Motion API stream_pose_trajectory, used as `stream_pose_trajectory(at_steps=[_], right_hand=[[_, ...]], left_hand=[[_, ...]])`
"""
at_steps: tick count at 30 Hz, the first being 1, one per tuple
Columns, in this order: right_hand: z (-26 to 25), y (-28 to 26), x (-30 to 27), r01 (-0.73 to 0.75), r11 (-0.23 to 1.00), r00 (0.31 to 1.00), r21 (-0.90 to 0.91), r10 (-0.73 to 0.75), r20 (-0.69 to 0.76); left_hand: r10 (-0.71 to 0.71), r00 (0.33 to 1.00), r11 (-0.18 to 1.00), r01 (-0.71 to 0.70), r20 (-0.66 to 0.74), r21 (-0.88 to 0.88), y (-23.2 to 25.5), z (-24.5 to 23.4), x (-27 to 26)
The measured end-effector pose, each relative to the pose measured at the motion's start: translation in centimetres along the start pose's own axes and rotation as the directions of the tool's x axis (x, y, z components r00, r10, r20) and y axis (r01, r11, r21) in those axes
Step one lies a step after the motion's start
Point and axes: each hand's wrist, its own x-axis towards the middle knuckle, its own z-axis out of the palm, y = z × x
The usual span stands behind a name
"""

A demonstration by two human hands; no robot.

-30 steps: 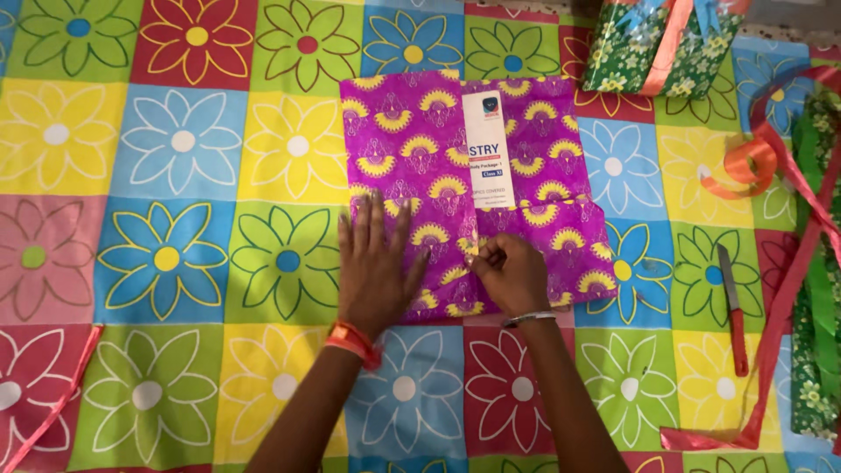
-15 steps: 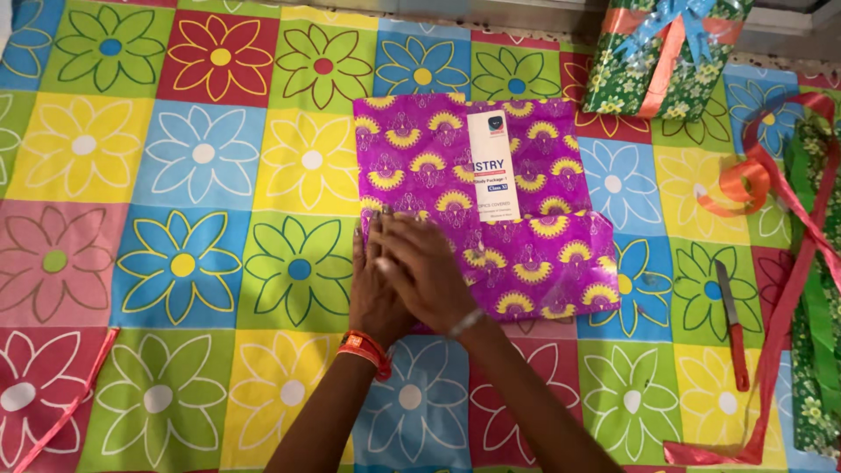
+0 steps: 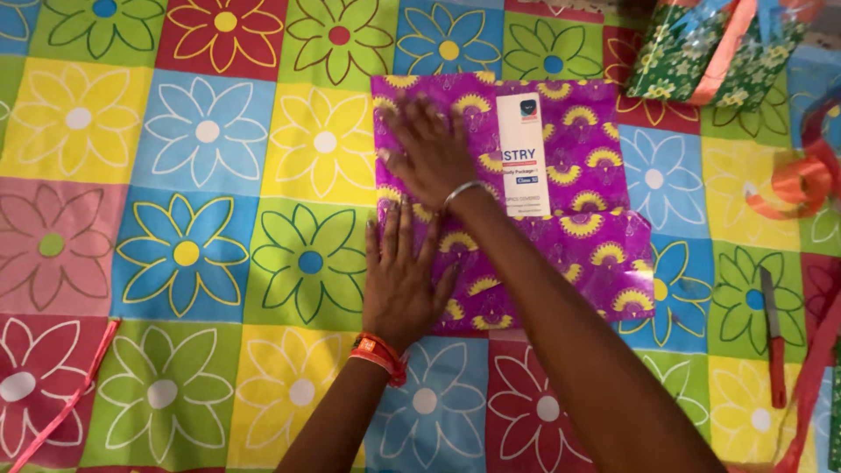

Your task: The person wraps a chemistry textbook with purple patterned wrapping paper on a colorful floral tablecloth. They fold the paper edges, crease the folds, and secure them with clear tape, completing the wrap around the book.

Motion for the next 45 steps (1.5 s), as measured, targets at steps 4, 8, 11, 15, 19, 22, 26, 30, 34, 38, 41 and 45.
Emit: stream_pose_trajectory(at_steps=[4, 8, 11, 15, 19, 22, 26, 30, 34, 38, 41, 45], right_hand=[[0.1, 2.9, 0.2, -0.073, 0.996, 0.987, 0.049, 0.079, -0.141], [-0.5, 6.8, -3.6, -0.285, 0.947, 0.926, 0.146, 0.312, -0.213], [-1.3, 8.7, -8.0, -0.337, 0.901, 0.831, 0.275, 0.421, -0.363], [-1.9, 8.9, -12.7, -0.504, 0.644, 0.681, 0.575, 0.706, -0.194], [-1.3, 7.9, -15.5, -0.433, 0.668, 0.699, 0.605, 0.673, -0.242], [-1.2, 8.7, -15.9, -0.41, 0.658, 0.731, 0.632, 0.651, -0.203], [-1.9, 11.0, -15.9, -0.324, 0.618, 0.841, 0.716, 0.535, -0.08], [-2.4, 12.4, -15.6, -0.325, 0.598, 0.894, 0.733, 0.447, 0.031], [-2.3, 12.0, -15.5, -0.38, 0.658, 0.881, 0.65, 0.472, 0.037], [-1.5, 10.5, -15.8, -0.434, 0.748, 0.827, 0.503, 0.552, -0.108], [-1.1, 9.3, -15.7, -0.42, 0.76, 0.818, 0.496, 0.554, -0.157], [-2.4, 7.9, -17.0, -0.348, 0.725, 0.827, 0.594, 0.536, -0.169]], left_hand=[[-0.011, 1.0, 1.0, 0.011, 0.011, -0.004, 0.0, -0.1, -0.2], [-0.011, 1.0, 1.0, 0.011, 0.009, -0.019, -0.1, -0.1, -0.1], [-0.007, 1.0, 1.0, 0.007, 0.003, -0.017, -0.2, -0.1, -0.2], [-0.003, 1.0, 1.0, 0.003, 0.009, -0.005, -0.1, -0.2, -0.1], [0.008, 1.0, 1.0, -0.008, 0.004, 0.009, 0.0, -0.1, -0.3], [0.015, 1.0, 1.0, -0.016, 0.008, 0.021, 0.0, 0.0, -0.1], [0.022, 1.0, 1.0, -0.022, -0.003, 0.014, 0.1, -0.2, -0.3], [0.059, 0.998, 0.998, -0.06, 0.021, 0.028, 0.1, -0.2, -0.1], [0.103, 0.994, 0.993, -0.104, 0.027, 0.059, 0.4, 0.1, 0.1], [0.091, 0.995, 0.995, -0.093, 0.042, 0.04, 2.0, 1.3, 0.0], [0.088, 0.996, 0.992, -0.089, 0.02, 0.094, 2.8, 1.9, 0.1], [0.087, 0.995, 0.996, -0.088, 0.047, 0.02, 2.7, 1.7, 0.1]])
